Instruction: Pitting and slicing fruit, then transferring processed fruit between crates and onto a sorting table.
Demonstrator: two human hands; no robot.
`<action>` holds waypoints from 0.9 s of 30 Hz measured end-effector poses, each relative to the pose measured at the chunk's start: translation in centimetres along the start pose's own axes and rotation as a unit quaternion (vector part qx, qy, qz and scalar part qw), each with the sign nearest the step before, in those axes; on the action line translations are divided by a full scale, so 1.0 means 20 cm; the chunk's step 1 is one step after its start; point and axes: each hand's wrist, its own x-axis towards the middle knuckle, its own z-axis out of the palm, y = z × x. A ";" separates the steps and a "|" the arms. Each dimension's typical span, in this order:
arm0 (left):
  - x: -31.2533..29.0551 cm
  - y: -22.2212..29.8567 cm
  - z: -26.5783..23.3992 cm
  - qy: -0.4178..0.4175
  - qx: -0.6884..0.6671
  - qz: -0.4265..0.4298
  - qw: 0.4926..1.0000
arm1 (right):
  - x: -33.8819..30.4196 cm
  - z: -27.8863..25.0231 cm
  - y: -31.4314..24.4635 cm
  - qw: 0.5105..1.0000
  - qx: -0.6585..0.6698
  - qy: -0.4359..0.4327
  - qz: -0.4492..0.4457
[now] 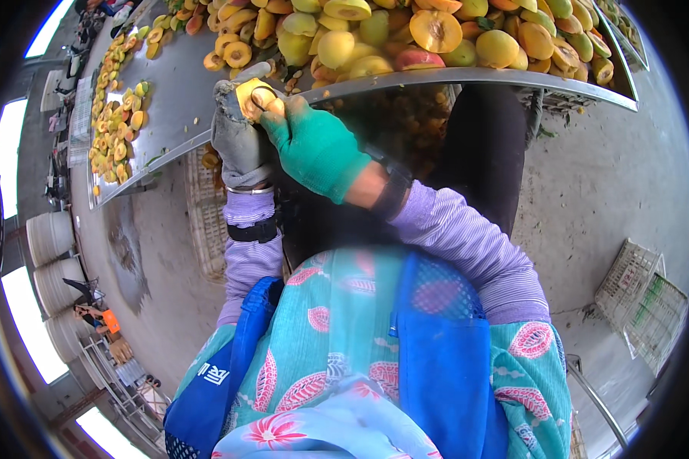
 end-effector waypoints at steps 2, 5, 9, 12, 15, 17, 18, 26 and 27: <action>-0.02 0.00 0.02 0.057 0.111 0.029 0.992 | -0.01 0.00 -0.01 1.000 -0.015 -0.014 -0.003; -0.02 -0.03 0.03 0.085 0.094 0.034 0.991 | -0.03 0.01 -0.02 0.999 -0.043 -0.022 -0.010; -0.07 0.01 0.10 0.085 0.033 -0.013 0.996 | -0.04 0.00 -0.01 0.998 -0.036 -0.046 0.002; -0.06 -0.01 0.09 0.120 0.062 0.032 0.990 | -0.04 -0.01 0.00 0.997 -0.004 -0.077 -0.022; -0.05 0.01 0.09 0.065 0.102 0.027 0.992 | -0.04 -0.02 0.03 0.990 0.102 -0.092 -0.029; -0.03 0.06 0.11 0.038 0.097 -0.029 0.994 | -0.03 -0.08 -0.02 0.972 0.160 -0.145 0.087; -0.02 0.07 0.11 0.008 0.093 -0.085 0.992 | -0.03 -0.10 -0.05 0.935 0.215 -0.194 0.202; 0.14 0.10 0.06 -0.141 0.236 -0.099 0.956 | 0.01 -0.10 -0.10 0.773 0.491 -0.240 0.323; 0.14 0.09 0.05 -0.133 0.184 -0.136 0.964 | 0.02 -0.11 -0.09 0.629 0.623 -0.298 0.358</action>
